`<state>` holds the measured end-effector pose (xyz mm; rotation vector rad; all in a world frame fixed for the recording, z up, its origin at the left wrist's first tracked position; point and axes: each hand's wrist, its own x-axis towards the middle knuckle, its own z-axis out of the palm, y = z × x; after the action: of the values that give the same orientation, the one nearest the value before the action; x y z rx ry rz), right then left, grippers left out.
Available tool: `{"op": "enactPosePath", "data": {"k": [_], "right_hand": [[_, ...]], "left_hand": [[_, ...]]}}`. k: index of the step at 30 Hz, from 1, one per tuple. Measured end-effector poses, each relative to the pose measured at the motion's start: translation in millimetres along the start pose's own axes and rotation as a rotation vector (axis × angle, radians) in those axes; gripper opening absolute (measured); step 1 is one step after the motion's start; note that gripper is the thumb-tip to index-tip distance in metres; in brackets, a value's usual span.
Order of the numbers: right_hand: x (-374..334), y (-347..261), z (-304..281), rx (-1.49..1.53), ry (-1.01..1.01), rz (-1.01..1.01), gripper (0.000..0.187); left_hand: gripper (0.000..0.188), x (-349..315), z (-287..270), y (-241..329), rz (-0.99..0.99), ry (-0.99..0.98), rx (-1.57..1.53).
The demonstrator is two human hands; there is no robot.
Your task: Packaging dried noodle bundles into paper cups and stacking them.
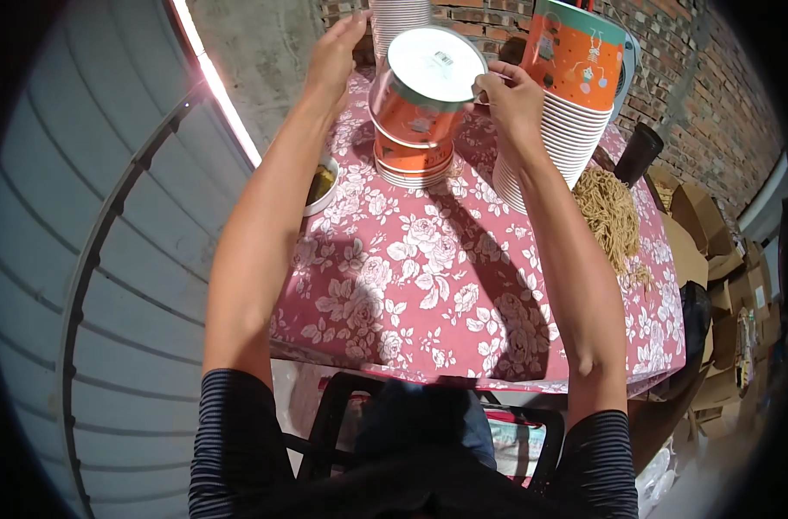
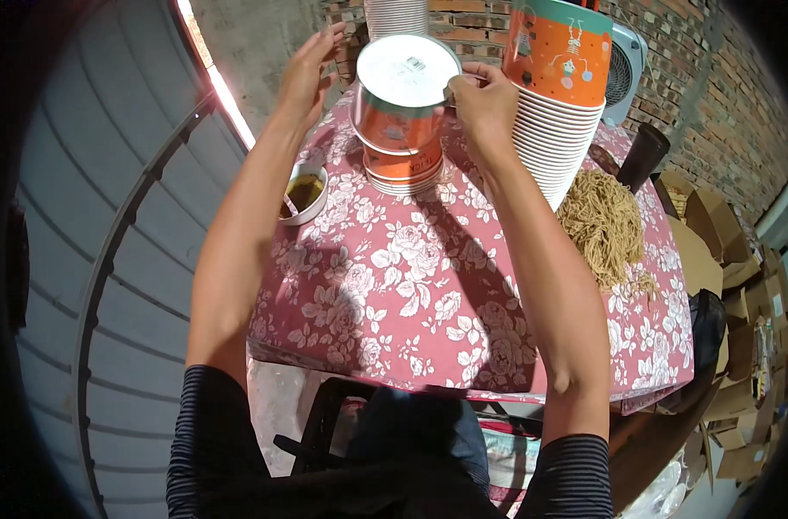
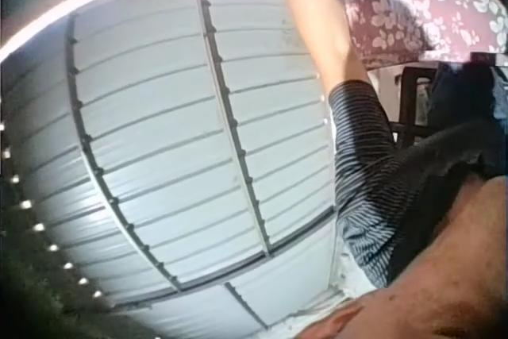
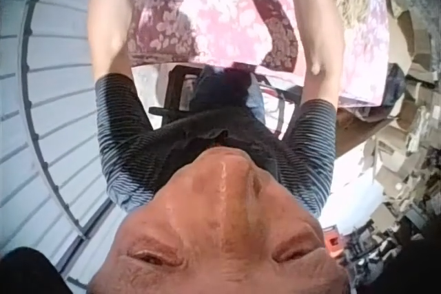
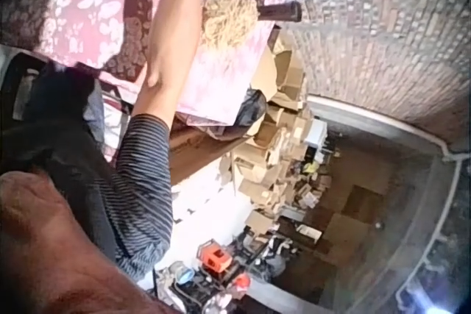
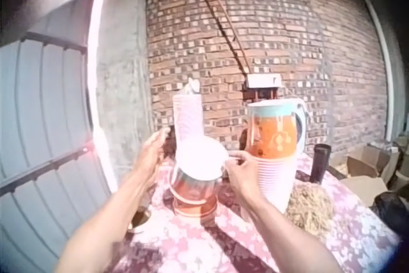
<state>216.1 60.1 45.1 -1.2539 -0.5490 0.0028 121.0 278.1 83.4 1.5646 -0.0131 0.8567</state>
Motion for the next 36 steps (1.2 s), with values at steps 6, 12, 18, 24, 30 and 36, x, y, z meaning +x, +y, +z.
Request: {"op": "enactPosePath", "data": {"k": [6, 12, 18, 24, 30, 36], "right_hand": [[25, 24, 30, 0.013, -0.124, -0.021, 0.041], [-4, 41, 9, -0.161, -0.085, -0.063, 0.029], [-63, 55, -50, -0.269, -0.249, 0.024, 0.022], [-107, 50, -95, -0.395, -0.258, 0.170, 0.026], [-118, 57, -140, -0.434, -0.107, 0.108, 0.025], [-67, 27, -164, -0.725, 0.354, -0.466, 0.055]], "left_hand": [[0.038, -6, -6, -44, 0.465, -0.042, 0.553], [0.039, -15, 2, -73, 0.517, -0.251, 0.941], [0.044, -16, 22, -80, 0.351, -0.392, 1.152], [0.055, -11, 14, -79, 0.170, -0.453, 1.063], [0.047, -6, 70, -25, 0.539, -0.125, 0.919], [0.088, 29, 167, 39, 0.506, -0.240, 0.684]]}}
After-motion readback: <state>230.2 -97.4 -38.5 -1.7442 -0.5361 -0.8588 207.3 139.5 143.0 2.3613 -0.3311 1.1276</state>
